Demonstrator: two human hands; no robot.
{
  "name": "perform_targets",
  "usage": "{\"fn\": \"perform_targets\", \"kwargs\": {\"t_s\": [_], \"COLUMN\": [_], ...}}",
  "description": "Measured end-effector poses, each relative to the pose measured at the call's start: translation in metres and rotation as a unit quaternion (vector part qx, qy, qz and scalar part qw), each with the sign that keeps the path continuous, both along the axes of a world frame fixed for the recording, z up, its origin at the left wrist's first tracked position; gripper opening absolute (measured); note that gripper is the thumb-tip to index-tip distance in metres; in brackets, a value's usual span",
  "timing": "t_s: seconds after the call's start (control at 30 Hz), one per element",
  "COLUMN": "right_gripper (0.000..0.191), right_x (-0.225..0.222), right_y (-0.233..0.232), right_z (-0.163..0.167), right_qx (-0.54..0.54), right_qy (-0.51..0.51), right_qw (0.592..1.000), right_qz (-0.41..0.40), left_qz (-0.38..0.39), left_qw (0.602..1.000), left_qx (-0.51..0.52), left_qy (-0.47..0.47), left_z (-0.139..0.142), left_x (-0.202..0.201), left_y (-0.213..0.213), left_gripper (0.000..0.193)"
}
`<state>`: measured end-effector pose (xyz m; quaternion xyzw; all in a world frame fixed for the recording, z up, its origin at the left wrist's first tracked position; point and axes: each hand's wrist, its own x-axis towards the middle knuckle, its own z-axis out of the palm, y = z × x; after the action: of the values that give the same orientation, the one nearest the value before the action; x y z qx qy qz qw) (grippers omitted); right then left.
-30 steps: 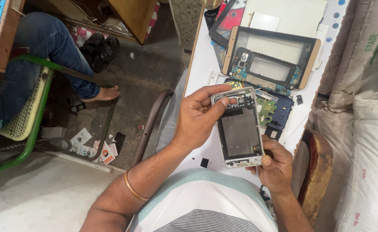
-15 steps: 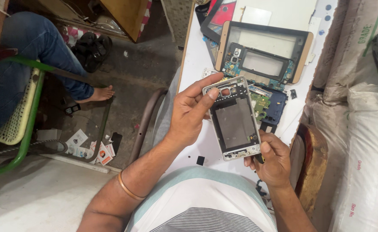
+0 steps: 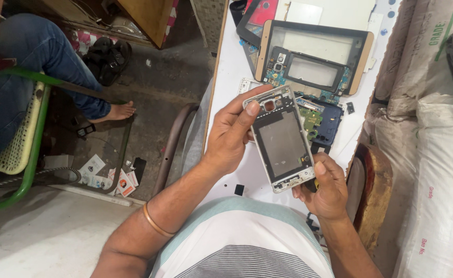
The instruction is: The person repairs a disassembled mobile phone at a cluttered workbench, holding the phone frame in one hand and using a screwdriver to unscrew and pry at the internal components. They reposition the phone repeatedly, work on its edges and interior, and handle the separated frame and back cover by hand.
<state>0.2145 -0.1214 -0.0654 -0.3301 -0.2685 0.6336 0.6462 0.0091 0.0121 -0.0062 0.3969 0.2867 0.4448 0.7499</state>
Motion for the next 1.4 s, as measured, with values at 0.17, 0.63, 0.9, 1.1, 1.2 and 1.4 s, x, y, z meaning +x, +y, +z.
{"fn": "perform_targets", "kwargs": {"t_s": [0.17,0.63,0.9,1.1,1.2,1.4], "right_gripper": [0.030,0.039,0.080,0.042,0.050,0.049], "right_x": [0.000,0.001,0.025,0.040,0.040,0.021], "right_y": [0.000,0.002,0.008,-0.007,-0.008,0.000], "right_z": [0.000,0.005,0.026,0.002,-0.005,0.013], "right_qx": [0.007,0.030,0.125,0.117,0.135,0.095], "right_qy": [0.004,-0.008,-0.095,-0.032,-0.069,-0.335], "right_qw": [1.000,0.999,0.982,0.981,0.975,0.917], "right_qz": [0.008,-0.008,-0.107,-0.149,-0.161,-0.196], "left_qz": [-0.013,-0.200,-0.102,-0.080,-0.077,-0.077], "left_qw": [0.999,0.972,0.992,0.992,0.989,0.984], "left_qx": [-0.011,0.010,0.074,0.089,0.111,0.144], "left_qy": [0.030,-0.122,-0.017,0.029,0.054,0.076], "left_z": [-0.016,0.002,-0.018,-0.029,-0.034,-0.043], "left_x": [0.005,-0.004,-0.012,-0.010,-0.009,-0.009], "left_y": [-0.012,-0.009,-0.015,-0.017,-0.017,-0.018], "left_gripper": [0.072,0.127,0.102,0.102,0.102,0.100]}}
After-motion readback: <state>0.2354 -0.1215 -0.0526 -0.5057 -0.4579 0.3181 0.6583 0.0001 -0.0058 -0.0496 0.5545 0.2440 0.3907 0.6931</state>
